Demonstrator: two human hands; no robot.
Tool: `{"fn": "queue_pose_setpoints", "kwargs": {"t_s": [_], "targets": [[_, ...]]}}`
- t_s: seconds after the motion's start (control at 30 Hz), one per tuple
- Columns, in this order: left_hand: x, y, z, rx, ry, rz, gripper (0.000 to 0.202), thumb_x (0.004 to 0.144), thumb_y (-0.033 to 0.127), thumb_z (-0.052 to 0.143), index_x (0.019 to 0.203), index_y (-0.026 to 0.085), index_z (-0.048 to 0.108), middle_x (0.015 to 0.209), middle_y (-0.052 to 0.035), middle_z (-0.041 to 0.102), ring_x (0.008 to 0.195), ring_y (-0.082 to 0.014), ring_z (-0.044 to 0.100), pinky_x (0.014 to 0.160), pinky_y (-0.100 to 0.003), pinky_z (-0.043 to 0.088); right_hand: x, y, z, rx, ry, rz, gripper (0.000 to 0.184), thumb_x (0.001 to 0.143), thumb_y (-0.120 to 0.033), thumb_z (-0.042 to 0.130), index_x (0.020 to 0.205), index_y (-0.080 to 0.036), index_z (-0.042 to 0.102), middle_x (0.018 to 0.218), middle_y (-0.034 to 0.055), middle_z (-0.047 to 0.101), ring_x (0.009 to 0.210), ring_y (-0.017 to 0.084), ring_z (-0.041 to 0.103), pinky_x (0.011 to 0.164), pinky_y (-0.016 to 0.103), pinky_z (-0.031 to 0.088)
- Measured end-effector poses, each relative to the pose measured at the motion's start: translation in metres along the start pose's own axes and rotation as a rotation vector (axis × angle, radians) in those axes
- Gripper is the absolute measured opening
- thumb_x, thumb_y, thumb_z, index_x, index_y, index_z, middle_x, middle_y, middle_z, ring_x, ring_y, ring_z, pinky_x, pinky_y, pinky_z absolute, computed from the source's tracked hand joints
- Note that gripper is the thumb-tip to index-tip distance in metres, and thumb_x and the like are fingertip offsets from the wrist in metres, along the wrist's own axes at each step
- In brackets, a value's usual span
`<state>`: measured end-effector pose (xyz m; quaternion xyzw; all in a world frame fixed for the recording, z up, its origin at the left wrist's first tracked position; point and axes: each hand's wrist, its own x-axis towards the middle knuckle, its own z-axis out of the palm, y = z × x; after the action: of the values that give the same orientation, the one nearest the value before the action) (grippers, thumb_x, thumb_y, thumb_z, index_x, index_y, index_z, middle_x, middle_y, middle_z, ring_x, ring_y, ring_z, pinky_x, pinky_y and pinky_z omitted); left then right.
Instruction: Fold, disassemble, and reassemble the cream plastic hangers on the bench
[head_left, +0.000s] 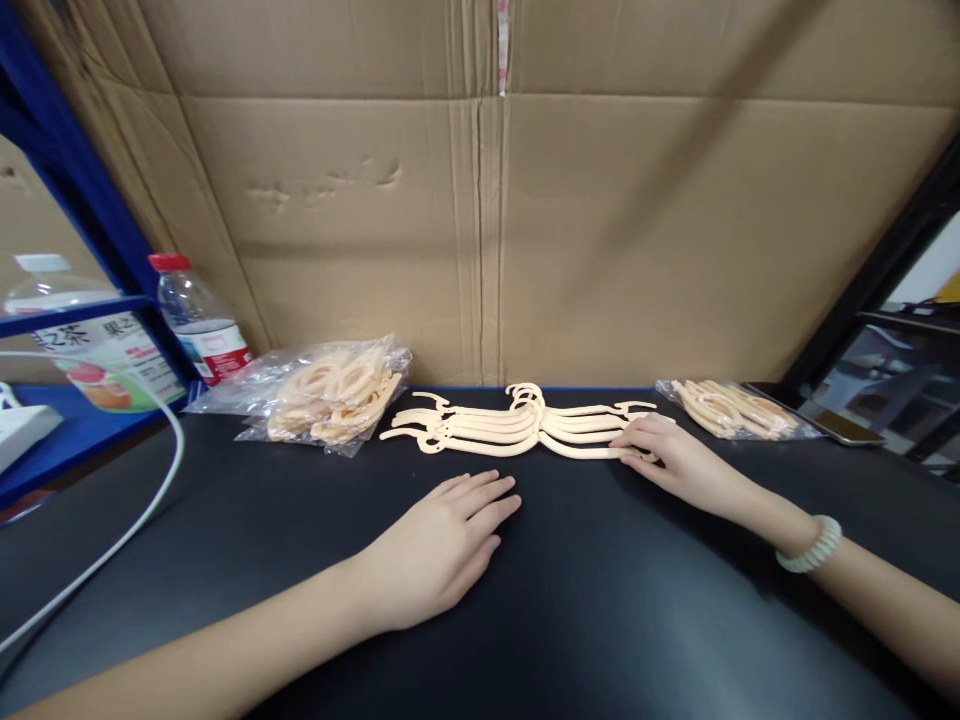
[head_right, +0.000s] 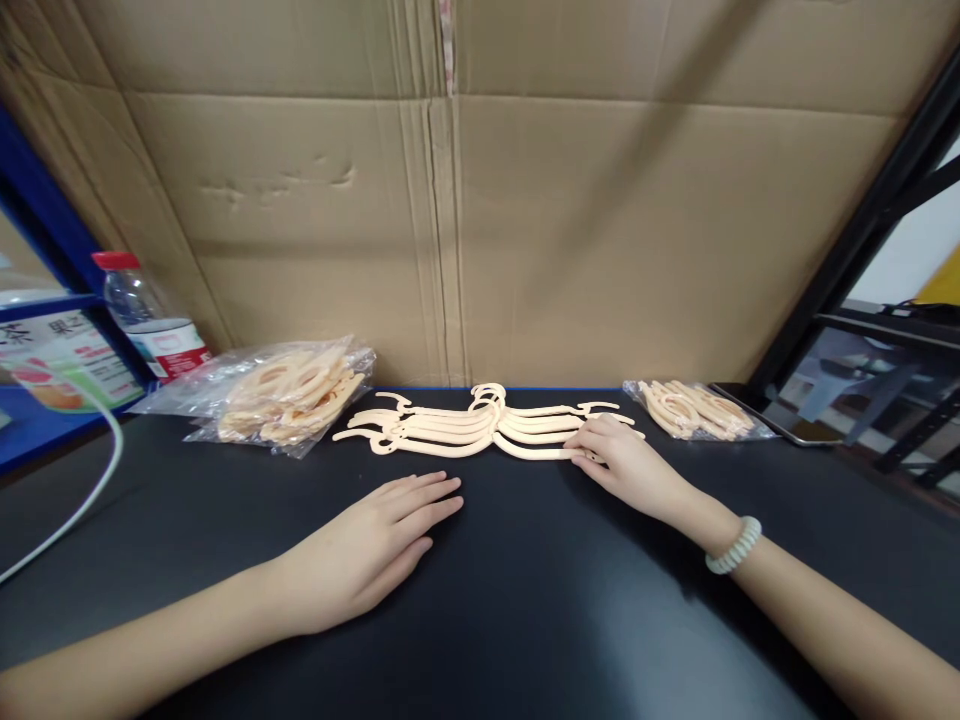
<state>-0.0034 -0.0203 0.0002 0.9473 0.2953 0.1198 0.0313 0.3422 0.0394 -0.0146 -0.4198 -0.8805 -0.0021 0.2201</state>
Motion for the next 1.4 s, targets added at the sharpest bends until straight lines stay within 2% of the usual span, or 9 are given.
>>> {"fn": "queue_pose_setpoints", "kwargs": {"t_s": [0.2,0.37,0.57,0.73,0.87,1.13,1.27,1.4], "targets": [[0.001,0.000,0.001,0.005,0.001,-0.005,0.042,0.094,0.019,0.042,0.136,0.018,0.049,0.144,-0.0129,0.049,0.134,-0.0294,0.043,0.108,-0.049,0.040,0.000,0.003,0.001,0.015,-0.013,-0.024,0.022,0.095,-0.030,0.046,0.102,-0.022,0.064,0.097,0.0105,0.064,0.095,0.025,0.058,0.084,0.043,0.049],[0.000,0.000,0.000,0.013,-0.004,-0.006,0.043,0.093,0.018,0.042,0.136,0.019,0.049,0.144,-0.0117,0.049,0.134,-0.0282,0.043,0.109,-0.048,0.040,0.000,0.001,0.000,-0.002,-0.028,-0.021,0.019,0.095,-0.028,0.045,0.095,-0.022,0.063,0.094,0.0091,0.063,0.093,0.024,0.058,0.084,0.041,0.048],[0.000,0.000,0.000,0.032,-0.025,-0.007,0.043,0.094,0.017,0.041,0.136,0.017,0.048,0.145,-0.0116,0.048,0.135,-0.0277,0.042,0.109,-0.048,0.039,0.001,-0.006,-0.003,-0.001,-0.010,0.016,0.014,0.092,-0.025,0.048,0.085,-0.021,0.059,0.086,0.0077,0.061,0.085,0.023,0.057,0.076,0.038,0.048],[-0.001,0.000,0.002,0.039,-0.026,-0.011,0.043,0.094,0.017,0.040,0.136,0.017,0.049,0.144,-0.0114,0.049,0.135,-0.0273,0.042,0.109,-0.047,0.040,0.000,-0.007,-0.004,0.022,0.005,0.009,0.011,0.090,-0.024,0.050,0.084,-0.021,0.059,0.086,0.0071,0.062,0.083,0.022,0.057,0.076,0.037,0.047],[-0.001,0.000,0.003,0.015,0.010,-0.006,0.042,0.093,0.016,0.042,0.134,0.018,0.051,0.142,-0.0111,0.052,0.133,-0.0276,0.044,0.108,-0.048,0.041,0.000,-0.009,-0.004,0.055,-0.006,0.020,0.012,0.091,-0.026,0.049,0.085,-0.020,0.058,0.086,0.0071,0.062,0.081,0.021,0.057,0.075,0.036,0.048],[0.000,0.002,0.004,-0.040,0.096,-0.068,0.041,0.090,0.016,0.047,0.130,0.017,0.053,0.133,-0.0110,0.059,0.126,-0.0254,0.051,0.107,-0.044,0.043,-0.001,-0.015,-0.004,0.148,0.006,0.097,0.012,0.091,-0.029,0.048,0.085,-0.020,0.055,0.077,0.0035,0.060,0.066,0.017,0.054,0.060,0.029,0.044],[0.000,0.001,0.008,-0.072,0.153,-0.109,0.040,0.086,0.016,0.050,0.126,0.016,0.055,0.130,-0.0120,0.060,0.125,-0.0260,0.052,0.106,-0.044,0.044,-0.001,-0.013,-0.004,0.166,0.061,0.133,0.013,0.091,-0.031,0.048,0.084,-0.021,0.054,0.073,0.0020,0.059,0.060,0.016,0.051,0.056,0.028,0.042],[-0.001,-0.001,0.008,-0.148,0.196,-0.150,0.038,0.085,0.016,0.050,0.123,0.017,0.056,0.127,-0.0123,0.061,0.121,-0.0252,0.054,0.104,-0.043,0.046,-0.001,-0.012,-0.006,0.199,0.149,0.139,0.016,0.092,-0.035,0.049,0.084,-0.021,0.054,0.076,0.0026,0.061,0.065,0.017,0.055,0.059,0.029,0.044]]}}
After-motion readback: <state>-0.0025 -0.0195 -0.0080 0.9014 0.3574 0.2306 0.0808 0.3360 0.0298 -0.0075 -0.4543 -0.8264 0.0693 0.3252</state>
